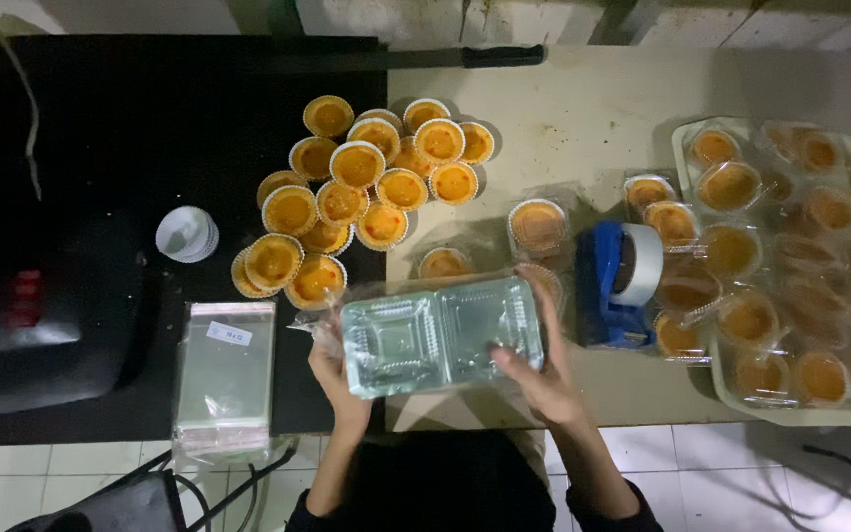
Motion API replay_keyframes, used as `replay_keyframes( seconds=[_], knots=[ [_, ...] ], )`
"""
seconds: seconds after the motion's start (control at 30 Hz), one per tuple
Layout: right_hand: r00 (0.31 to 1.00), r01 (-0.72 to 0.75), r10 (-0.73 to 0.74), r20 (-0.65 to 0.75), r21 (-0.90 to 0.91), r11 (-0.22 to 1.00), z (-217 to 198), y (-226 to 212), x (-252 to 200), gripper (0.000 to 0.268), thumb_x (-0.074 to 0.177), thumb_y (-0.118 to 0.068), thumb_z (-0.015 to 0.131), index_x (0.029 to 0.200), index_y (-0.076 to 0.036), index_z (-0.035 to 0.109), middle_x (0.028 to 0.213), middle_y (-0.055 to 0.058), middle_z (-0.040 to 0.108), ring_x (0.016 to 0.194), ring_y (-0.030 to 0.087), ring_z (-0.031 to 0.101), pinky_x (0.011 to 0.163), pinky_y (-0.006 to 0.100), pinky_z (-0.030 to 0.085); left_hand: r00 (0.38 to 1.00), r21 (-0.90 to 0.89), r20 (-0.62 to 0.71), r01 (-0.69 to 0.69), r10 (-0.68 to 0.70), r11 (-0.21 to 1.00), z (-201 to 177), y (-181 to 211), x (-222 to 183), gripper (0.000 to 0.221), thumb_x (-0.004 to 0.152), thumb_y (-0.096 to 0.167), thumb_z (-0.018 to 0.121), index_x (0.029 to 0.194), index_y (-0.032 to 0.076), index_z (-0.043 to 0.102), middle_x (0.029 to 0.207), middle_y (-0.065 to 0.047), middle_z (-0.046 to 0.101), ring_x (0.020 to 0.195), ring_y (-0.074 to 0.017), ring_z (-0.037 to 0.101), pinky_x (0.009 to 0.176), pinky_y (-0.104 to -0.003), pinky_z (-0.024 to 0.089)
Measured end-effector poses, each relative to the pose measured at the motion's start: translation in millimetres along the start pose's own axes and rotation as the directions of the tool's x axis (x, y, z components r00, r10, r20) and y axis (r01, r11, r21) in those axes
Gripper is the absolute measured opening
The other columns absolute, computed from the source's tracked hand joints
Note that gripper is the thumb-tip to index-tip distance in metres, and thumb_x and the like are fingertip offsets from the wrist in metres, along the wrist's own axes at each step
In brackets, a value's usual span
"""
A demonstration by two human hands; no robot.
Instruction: The person picks up egg tarts from a table and places them into individual clear plastic containers, then closes the lids and uses a tape dispenser to seal them.
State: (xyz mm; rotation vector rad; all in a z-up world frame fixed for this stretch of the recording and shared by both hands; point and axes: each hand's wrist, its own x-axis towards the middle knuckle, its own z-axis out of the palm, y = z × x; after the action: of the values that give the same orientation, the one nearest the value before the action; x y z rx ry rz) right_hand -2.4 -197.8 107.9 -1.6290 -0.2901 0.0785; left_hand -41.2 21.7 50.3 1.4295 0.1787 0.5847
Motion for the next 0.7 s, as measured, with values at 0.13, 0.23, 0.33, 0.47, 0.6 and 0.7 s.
replay_keyframes(
  seconds=[0.13, 0.23, 0.33, 0.47, 0.6, 0.7],
  knots=[
    [0.996, -0.032, 0.025, 0.083, 0.085, 0.996, 5.5, 7.8, -3.1, 0.077, 0.085, -0.037, 0.064, 0.148, -0.011, 0.029, 0.149, 0.012, 0.037, 0.132, 0.026, 0.039, 0.108, 0.044, 0.032, 0.975, -0.196, -0.108, 0.171, -0.195, 0.966, -26.0, -62.8, -19.9, 0.017, 0.098, 0.027, 0.051, 0.109, 0.013, 0.049, 0.102, 0.0, 0.054, 0.091, -0.0108, 0.052, 0.08, -0.031, 0.043],
    [0.98, -0.191, 0.162, 0.114, 0.335, 0.922, 13.2, 40.2, -14.8, 0.082, 0.081, -0.041, 0.065, 0.148, -0.011, 0.03, 0.143, 0.013, 0.043, 0.125, 0.026, 0.048, 0.103, 0.04, 0.04, 0.935, -0.475, 0.006, 0.314, -0.354, 0.822, -23.8, -28.4, -9.3, 0.04, 0.098, 0.037, 0.051, 0.127, 0.01, 0.052, 0.115, -0.008, 0.062, 0.1, -0.0213, 0.064, 0.086, -0.04, 0.055],
    [0.939, -0.339, 0.324, 0.117, 0.471, 0.814, 25.4, 90.3, -37.7, 0.07, 0.082, -0.031, 0.063, 0.145, -0.013, 0.037, 0.142, 0.012, 0.05, 0.129, 0.028, 0.05, 0.108, 0.044, 0.039, 0.834, -0.804, 0.496, 0.546, -0.242, 0.233, -54.6, -67.1, -6.7, 0.027, 0.1, 0.036, 0.05, 0.102, 0.011, 0.062, 0.085, -0.004, 0.065, 0.071, -0.0174, 0.064, 0.061, -0.03, 0.055],
    [0.848, -0.512, 0.402, 0.346, 0.732, 0.449, 57.3, 47.4, -43.1, 0.076, 0.08, -0.038, 0.07, 0.143, -0.01, 0.036, 0.14, 0.023, 0.048, 0.127, 0.038, 0.05, 0.104, 0.054, 0.043, 0.847, -0.893, 0.361, 0.195, -0.39, -0.405, -129.5, -153.8, -46.2, 0.03, 0.107, 0.039, 0.044, 0.109, 0.018, 0.066, 0.088, 0.002, 0.067, 0.083, -0.0136, 0.067, 0.077, -0.028, 0.055],
    [0.759, -0.585, 0.534, 0.372, 0.749, 0.31, 66.7, 57.7, -61.5, 0.088, 0.07, -0.04, 0.072, 0.145, -0.011, 0.035, 0.143, 0.023, 0.048, 0.127, 0.04, 0.05, 0.1, 0.057, 0.045, 0.748, -0.509, 0.61, 0.622, 0.261, -0.594, -122.1, -85.6, -41.0, 0.067, 0.103, 0.061, 0.041, 0.138, 0.004, 0.045, 0.139, -0.026, 0.047, 0.129, -0.0414, 0.046, 0.109, -0.058, 0.037],
    [0.334, -0.72, 0.915, 0.228, 0.688, 0.092, 64.6, 78.3, -75.5, 0.048, 0.079, -0.033, 0.065, 0.118, -0.005, 0.057, 0.113, 0.022, 0.065, 0.104, 0.042, 0.062, 0.086, 0.057, 0.053, 0.689, -0.686, 0.714, 0.724, 0.122, -0.077, -162.4, -115.0, -25.4, 0.066, 0.097, 0.067, 0.036, 0.109, 0.01, 0.066, 0.099, -0.015, 0.069, 0.092, -0.0318, 0.067, 0.086, -0.05, 0.052]
  ],
)
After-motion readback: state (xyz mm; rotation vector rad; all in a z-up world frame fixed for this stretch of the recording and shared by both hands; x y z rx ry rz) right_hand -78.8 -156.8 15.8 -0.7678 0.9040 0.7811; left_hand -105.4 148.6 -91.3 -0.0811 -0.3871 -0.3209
